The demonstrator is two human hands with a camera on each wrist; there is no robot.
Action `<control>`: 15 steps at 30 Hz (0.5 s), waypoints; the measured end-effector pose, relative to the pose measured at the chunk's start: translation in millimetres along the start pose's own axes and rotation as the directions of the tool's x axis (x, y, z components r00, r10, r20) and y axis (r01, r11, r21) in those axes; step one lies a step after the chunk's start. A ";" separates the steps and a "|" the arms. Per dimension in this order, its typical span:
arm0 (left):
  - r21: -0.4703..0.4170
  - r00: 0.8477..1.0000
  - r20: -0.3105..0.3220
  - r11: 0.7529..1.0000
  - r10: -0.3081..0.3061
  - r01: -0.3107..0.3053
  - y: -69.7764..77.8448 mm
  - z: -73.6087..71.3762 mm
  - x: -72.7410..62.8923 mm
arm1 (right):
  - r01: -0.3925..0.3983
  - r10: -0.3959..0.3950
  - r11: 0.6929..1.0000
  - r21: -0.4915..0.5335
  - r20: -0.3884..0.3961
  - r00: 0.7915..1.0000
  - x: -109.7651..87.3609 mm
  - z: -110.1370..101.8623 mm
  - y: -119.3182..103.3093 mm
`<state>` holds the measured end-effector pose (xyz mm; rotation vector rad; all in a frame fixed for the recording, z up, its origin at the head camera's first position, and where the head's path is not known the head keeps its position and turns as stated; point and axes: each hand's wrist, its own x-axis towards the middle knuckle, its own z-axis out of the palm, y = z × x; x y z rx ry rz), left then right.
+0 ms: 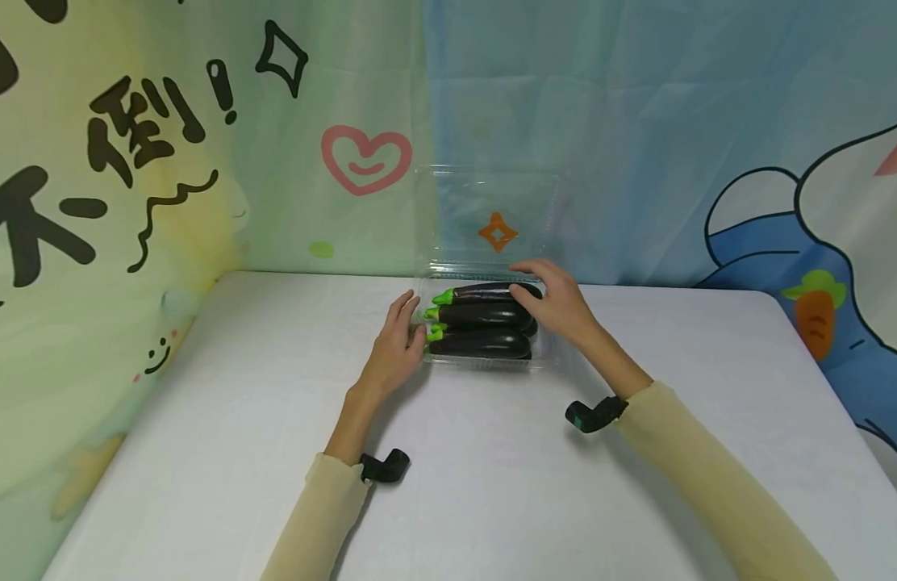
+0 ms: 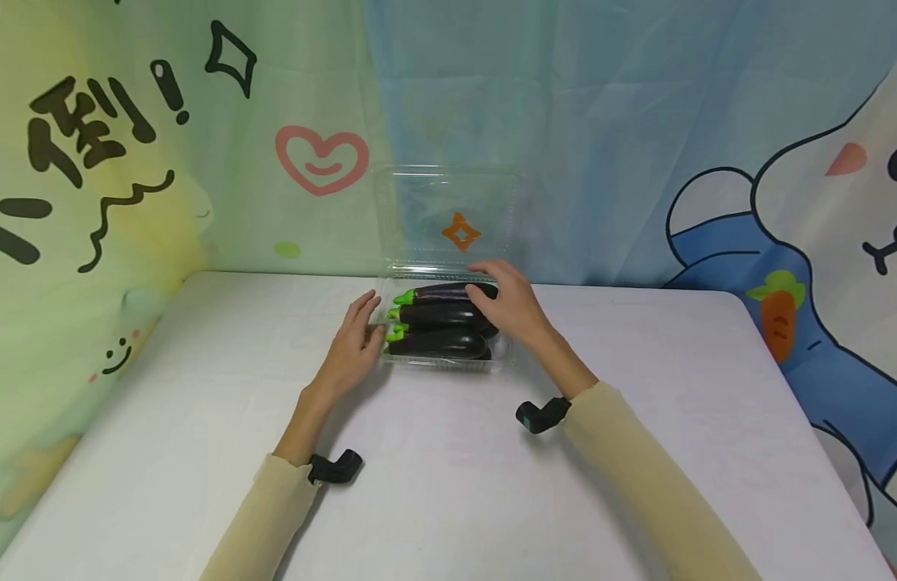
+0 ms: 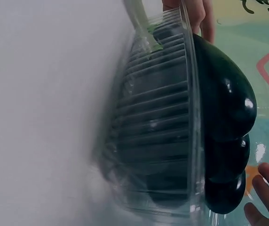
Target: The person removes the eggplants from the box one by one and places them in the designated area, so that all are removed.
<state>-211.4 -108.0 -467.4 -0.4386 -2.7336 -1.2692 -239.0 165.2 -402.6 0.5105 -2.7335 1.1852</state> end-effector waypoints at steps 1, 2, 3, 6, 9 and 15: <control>0.001 1.000 -0.001 1.000 0.004 -0.004 -0.1 0.0 0.0 | 0.005 -0.005 1.000 -0.007 0.017 1.000 2.5 0.3 -0.1; -0.001 1.000 -0.002 1.000 0.005 -0.005 -0.2 0.2 0.2 | 0.007 -0.006 1.000 -0.010 0.033 0.999 4.6 0.6 -0.7; -0.002 1.000 -0.001 1.000 0.006 -0.006 -0.4 0.3 0.2 | 0.010 -0.009 1.000 -0.014 0.047 0.999 6.5 0.9 -1.4; -0.001 1.000 0.006 1.000 0.004 -0.004 -0.7 0.5 0.2 | 0.020 -0.017 0.999 -0.032 0.075 0.997 10.6 2.2 -2.5; 0.004 1.000 0.009 1.000 0.002 -0.002 -1.0 0.5 0.3 | 0.023 -0.018 0.999 -0.046 0.108 0.994 14.1 1.8 -4.3; 0.012 1.000 0.010 1.000 0.010 -0.010 -1.6 -0.4 0.4 | 0.042 -0.028 0.996 -0.083 0.170 0.985 22.2 0.7 -4.8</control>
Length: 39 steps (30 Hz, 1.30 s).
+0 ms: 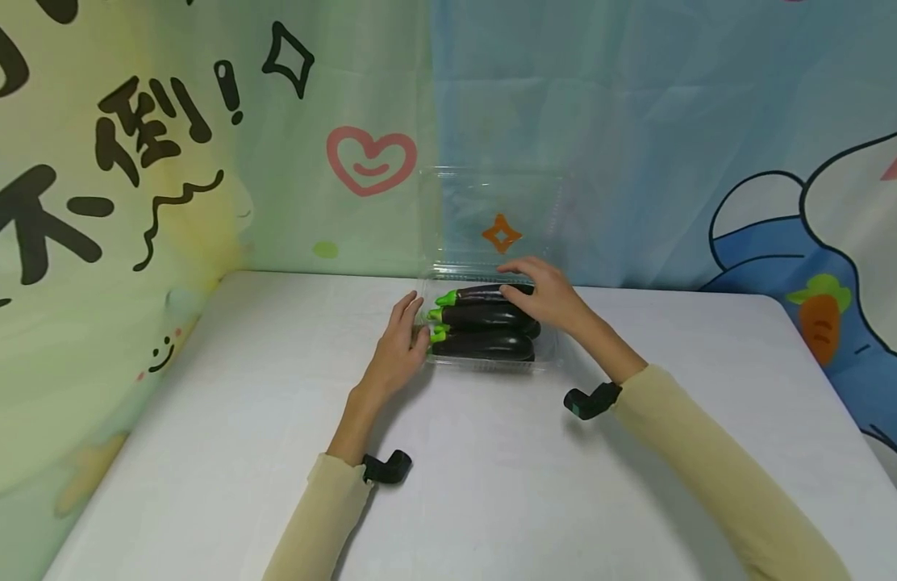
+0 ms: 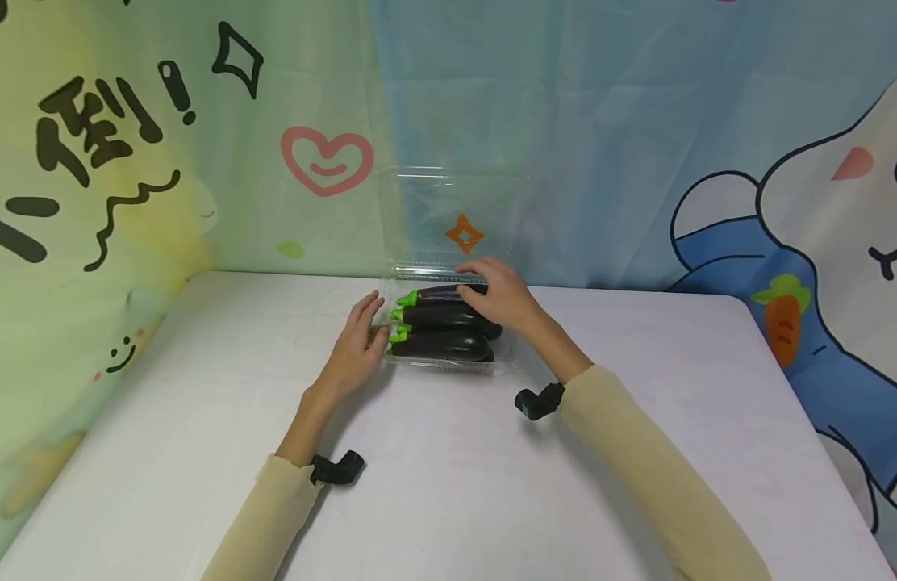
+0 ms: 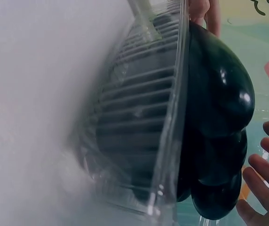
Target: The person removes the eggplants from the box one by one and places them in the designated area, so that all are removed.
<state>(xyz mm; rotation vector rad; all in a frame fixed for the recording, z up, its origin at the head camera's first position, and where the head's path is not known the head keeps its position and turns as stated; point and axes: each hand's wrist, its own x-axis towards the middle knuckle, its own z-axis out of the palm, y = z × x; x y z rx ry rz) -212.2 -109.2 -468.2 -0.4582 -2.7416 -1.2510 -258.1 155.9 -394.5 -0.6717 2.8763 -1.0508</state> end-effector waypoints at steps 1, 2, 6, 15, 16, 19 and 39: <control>0.000 1.000 0.001 1.000 0.000 0.000 0.2 0.0 0.0 | 0.004 -0.004 1.000 -0.009 0.009 1.000 1.2 -0.6 0.3; 0.000 1.000 0.002 1.000 0.000 0.000 0.4 -0.2 -0.1 | 0.011 -0.010 1.000 -0.020 0.019 1.000 2.7 -0.9 0.6; -0.006 1.000 0.001 1.000 -0.005 0.005 0.9 -0.9 -0.6 | 0.041 -0.037 0.998 -0.057 0.068 0.997 8.6 -1.6 0.7; -0.013 1.000 0.002 1.000 -0.012 0.012 1.1 -0.5 -0.7 | 0.093 -0.076 0.990 -0.106 0.156 0.985 18.9 1.5 -0.5; -0.016 1.000 0.002 1.000 -0.012 0.012 1.3 -0.4 -0.6 | 0.094 -0.077 0.990 -0.105 0.161 0.984 19.8 2.0 -0.8; -0.019 1.000 0.001 1.000 -0.019 0.019 1.8 -1.2 -1.1 | 0.095 -0.076 0.991 -0.098 0.175 0.982 22.7 3.6 -2.2; -0.019 1.000 -0.008 1.000 -0.010 0.009 -1.5 0.4 0.7 | 0.127 -0.098 0.988 -0.093 0.264 0.960 40.2 10.5 -4.3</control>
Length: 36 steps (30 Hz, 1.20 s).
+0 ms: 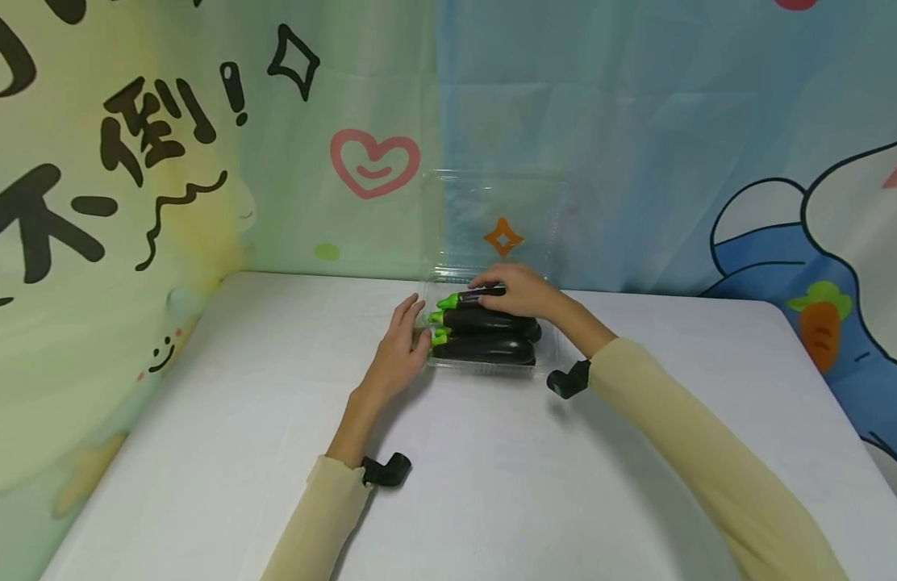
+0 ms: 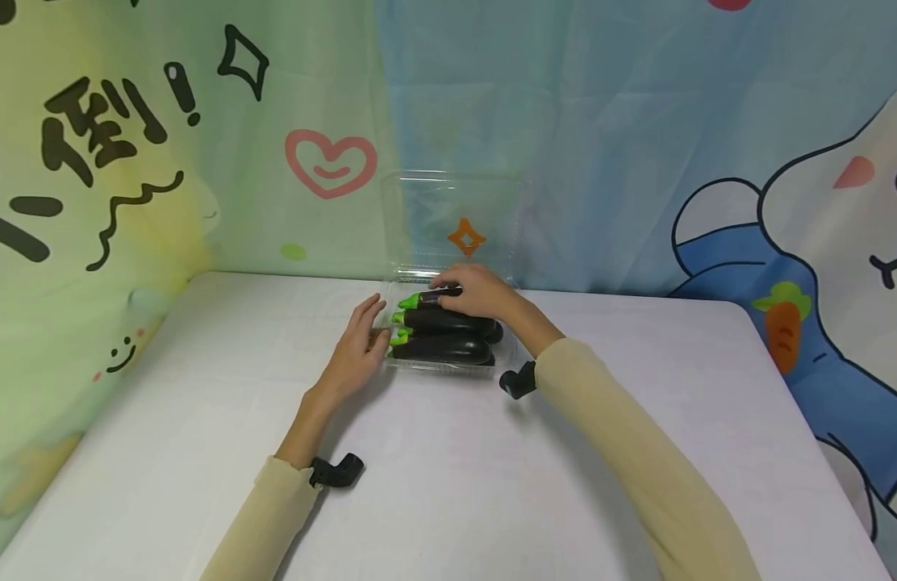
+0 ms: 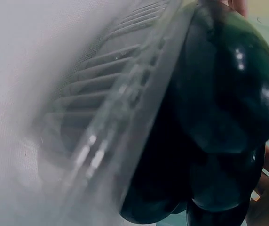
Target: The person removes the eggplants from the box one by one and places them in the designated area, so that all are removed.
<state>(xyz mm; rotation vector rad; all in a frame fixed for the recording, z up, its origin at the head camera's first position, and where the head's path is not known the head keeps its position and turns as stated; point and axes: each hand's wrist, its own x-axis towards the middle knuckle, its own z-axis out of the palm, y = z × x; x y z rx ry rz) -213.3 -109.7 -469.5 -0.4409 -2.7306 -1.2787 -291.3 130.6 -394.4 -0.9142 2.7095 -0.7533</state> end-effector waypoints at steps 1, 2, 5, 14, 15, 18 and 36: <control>-0.001 1.000 -0.001 1.000 0.003 -0.003 -0.3 0.2 0.1 | 0.003 -0.003 1.000 0.000 0.003 1.000 0.5 0.9 0.4; 0.000 1.000 -0.002 1.000 0.005 -0.005 -0.5 0.2 0.1 | 0.004 -0.004 1.000 0.003 0.006 1.000 1.0 1.9 0.6; 0.002 1.000 0.001 1.000 0.001 -0.001 -0.4 0.0 -0.2 | -0.007 0.007 1.000 0.008 0.012 1.000 1.3 4.9 0.9; 0.000 1.000 0.004 1.000 -0.010 0.010 2.8 -0.2 -1.0 | -0.052 0.052 0.998 0.037 0.008 0.999 -0.9 8.1 1.6; -0.002 1.000 0.005 1.000 -0.009 0.009 2.9 -0.2 -1.0 | -0.059 0.059 0.997 0.042 0.014 0.998 -1.1 7.8 1.5; -0.002 1.000 0.001 1.000 -0.007 0.007 3.2 0.0 -1.0 | -0.080 0.078 0.995 0.059 0.028 0.997 -1.1 6.9 1.6; 0.011 1.000 -0.007 1.000 -0.007 0.007 1.0 0.8 -1.3 | 0.008 -0.008 1.000 -0.004 0.014 1.000 0.4 11.8 3.8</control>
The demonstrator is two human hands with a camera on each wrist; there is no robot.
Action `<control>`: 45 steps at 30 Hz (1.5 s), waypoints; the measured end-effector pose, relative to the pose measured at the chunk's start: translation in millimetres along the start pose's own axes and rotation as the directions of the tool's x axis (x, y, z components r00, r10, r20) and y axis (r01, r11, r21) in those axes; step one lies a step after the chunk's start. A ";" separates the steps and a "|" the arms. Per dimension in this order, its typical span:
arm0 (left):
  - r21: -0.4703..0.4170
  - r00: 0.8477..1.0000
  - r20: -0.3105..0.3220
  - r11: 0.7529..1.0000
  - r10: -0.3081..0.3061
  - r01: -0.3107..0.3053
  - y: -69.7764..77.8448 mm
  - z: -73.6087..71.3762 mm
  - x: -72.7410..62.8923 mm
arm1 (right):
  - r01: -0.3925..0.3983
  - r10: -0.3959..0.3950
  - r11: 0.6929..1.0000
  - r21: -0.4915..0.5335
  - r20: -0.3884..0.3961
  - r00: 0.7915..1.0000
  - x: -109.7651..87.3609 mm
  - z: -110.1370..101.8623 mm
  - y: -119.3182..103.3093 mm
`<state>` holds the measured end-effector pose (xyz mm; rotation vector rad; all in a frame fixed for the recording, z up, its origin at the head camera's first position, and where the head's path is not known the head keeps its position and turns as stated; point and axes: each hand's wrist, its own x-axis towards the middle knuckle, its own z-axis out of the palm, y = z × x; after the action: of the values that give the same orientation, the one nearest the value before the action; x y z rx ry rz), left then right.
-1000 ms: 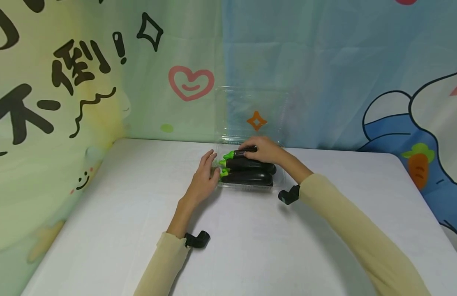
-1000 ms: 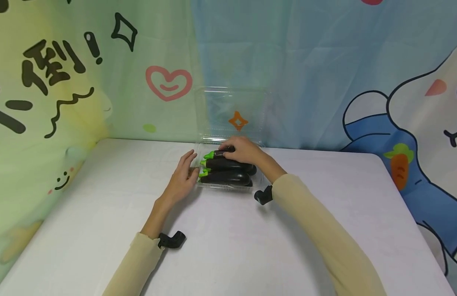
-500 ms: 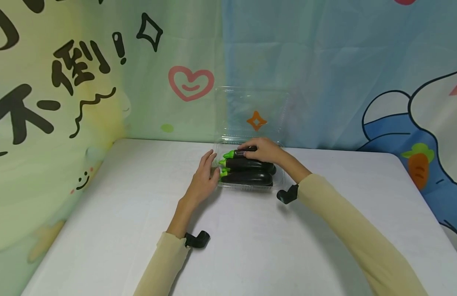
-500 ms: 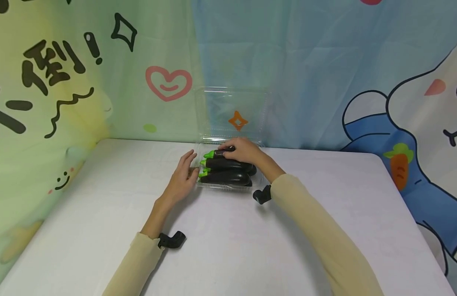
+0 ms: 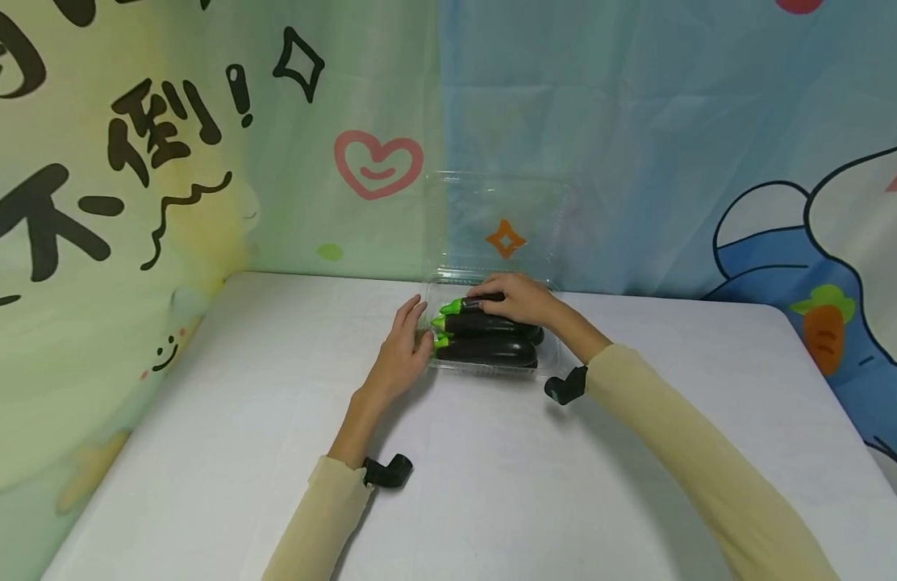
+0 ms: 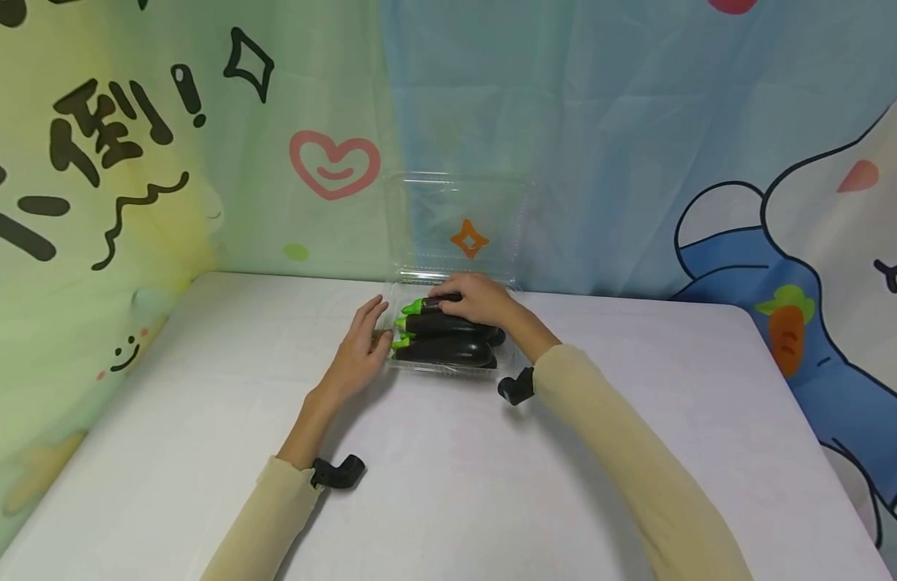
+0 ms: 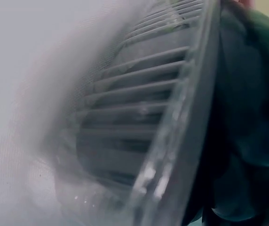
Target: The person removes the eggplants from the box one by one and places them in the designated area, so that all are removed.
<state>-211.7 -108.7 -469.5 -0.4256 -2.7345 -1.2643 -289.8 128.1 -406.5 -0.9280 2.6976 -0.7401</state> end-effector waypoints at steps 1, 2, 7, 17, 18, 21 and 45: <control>0.001 1.000 0.003 1.000 -0.002 0.002 0.3 0.1 0.0 | 0.000 0.000 1.000 -0.002 -0.002 1.000 -0.3 -0.2 0.3; 0.000 1.000 0.005 1.000 -0.002 0.002 0.5 0.2 0.1 | -0.001 0.001 1.000 -0.003 -0.001 1.000 -0.7 -0.6 0.4; 0.006 1.000 0.005 1.000 0.002 -0.002 1.7 0.0 0.1 | 0.007 -0.007 1.000 -0.021 0.019 1.000 -1.2 -5.1 1.1; 0.003 1.000 0.018 1.000 -0.015 0.015 2.1 -0.9 -0.4 | 0.019 -0.020 0.998 -0.053 -0.014 1.000 -14.0 -24.8 -3.7; 0.005 1.000 0.017 1.000 -0.016 0.015 2.0 -1.0 -0.5 | 0.024 -0.025 0.998 -0.053 -0.025 0.999 -16.0 -26.6 -4.5; 0.009 1.000 0.015 1.000 -0.015 0.015 1.9 -1.6 -0.8 | 0.042 -0.046 0.996 -0.073 -0.059 0.997 -23.2 -30.9 -6.1; 0.016 1.000 0.016 1.000 -0.021 0.021 2.9 -1.5 -1.4 | 0.033 -0.047 0.998 -0.058 -0.267 0.963 -90.0 -33.6 2.2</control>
<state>-209.5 -108.3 -466.7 -0.4086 -2.7671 -1.2488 -231.5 198.6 -377.0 -0.9597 2.9526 -0.8635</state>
